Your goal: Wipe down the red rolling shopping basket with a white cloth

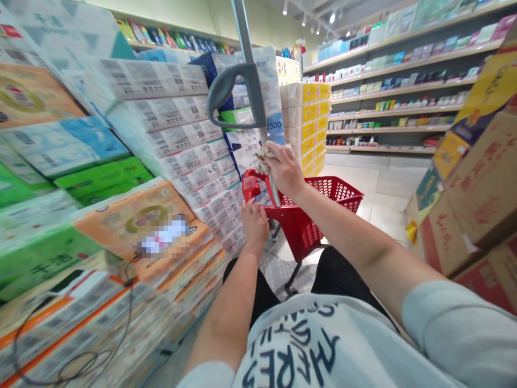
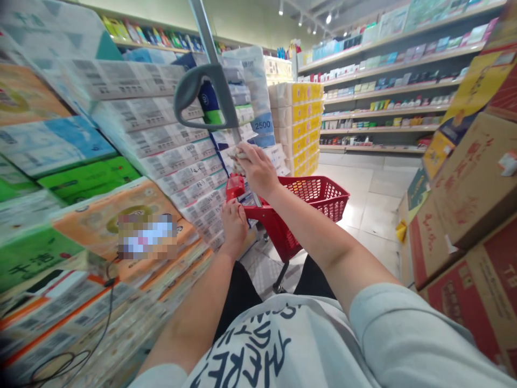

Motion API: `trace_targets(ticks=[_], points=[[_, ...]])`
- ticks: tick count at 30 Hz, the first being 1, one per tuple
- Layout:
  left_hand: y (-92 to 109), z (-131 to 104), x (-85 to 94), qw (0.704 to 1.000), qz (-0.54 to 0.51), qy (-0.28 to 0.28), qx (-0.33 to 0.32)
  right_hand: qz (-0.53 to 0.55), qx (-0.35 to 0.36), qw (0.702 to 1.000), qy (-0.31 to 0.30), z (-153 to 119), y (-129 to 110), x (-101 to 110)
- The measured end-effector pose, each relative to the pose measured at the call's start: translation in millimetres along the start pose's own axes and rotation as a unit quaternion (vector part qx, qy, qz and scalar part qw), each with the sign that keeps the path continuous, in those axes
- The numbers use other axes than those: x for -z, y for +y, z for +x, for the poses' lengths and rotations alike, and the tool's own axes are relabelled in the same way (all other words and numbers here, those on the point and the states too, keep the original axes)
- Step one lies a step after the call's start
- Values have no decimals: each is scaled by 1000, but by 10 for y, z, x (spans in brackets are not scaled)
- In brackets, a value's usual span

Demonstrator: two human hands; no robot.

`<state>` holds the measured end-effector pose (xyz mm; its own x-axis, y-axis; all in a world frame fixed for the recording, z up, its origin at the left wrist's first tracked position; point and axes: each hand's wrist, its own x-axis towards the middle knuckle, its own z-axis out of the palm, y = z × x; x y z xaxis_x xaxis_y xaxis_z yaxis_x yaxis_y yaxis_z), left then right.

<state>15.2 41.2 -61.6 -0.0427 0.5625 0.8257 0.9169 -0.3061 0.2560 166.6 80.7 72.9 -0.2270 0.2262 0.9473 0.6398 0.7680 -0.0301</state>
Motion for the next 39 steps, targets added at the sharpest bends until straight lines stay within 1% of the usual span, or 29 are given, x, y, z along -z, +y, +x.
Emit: trace_targets(ticks=[1,2,3,7,9,10,12,14,16,18,20,22,23,25,29,32,34,36,38,39], points=[[4,-1,1,1000,0,-2,-1,-5,3,1000,-6,35,-2,-1],[6,-1,4,1000,0,-5,-1,-11,8,1000,-15,10,-5,-9],[6,-1,8,1000,0,-9,0,-16,14,999,-28,-72,-10,-21],[-4,8,30,1000,4,-25,6,-35,49,993,-103,-647,-22,-63],[-5,15,38,1000,9,-25,13,-44,69,988,-128,-816,-8,-72],[-4,18,42,1000,11,-23,16,-46,80,986,-137,-832,4,-73],[3,21,47,1000,16,-20,14,-40,98,983,-151,-756,27,-70],[10,20,48,1000,20,-17,6,-29,103,982,-157,-647,39,-68],[13,16,43,1000,21,-16,4,-23,104,982,-156,-639,34,-80],[8,12,33,1000,19,-13,10,-22,112,981,-156,-788,14,-103],[-1,11,23,1000,19,-11,13,-18,124,978,-164,-1036,-3,-125],[-12,13,19,1000,19,-12,7,-15,117,979,-168,-1255,-3,-134],[-16,15,20,1000,18,-14,2,-17,111,979,-169,-1321,6,-135],[-19,18,23,1000,13,-16,-3,-22,105,980,-169,-1351,35,-133],[-7,9,34,1000,8,-11,7,-15,129,976,-172,-1302,97,-139],[2,-2,38,1000,21,-14,5,-10,135,974,-180,-1486,113,-149],[1,-2,37,999,31,-14,4,-15,142,968,-205,-1677,114,-155],[-4,8,31,999,38,-11,4,-20,155,957,-244,-1822,107,-172],[-10,21,25,999,43,-12,2,-21,164,948,-271,-1876,90,-211],[-11,27,24,999,45,-14,1,-21,164,948,-274,-1878,78,-239]])
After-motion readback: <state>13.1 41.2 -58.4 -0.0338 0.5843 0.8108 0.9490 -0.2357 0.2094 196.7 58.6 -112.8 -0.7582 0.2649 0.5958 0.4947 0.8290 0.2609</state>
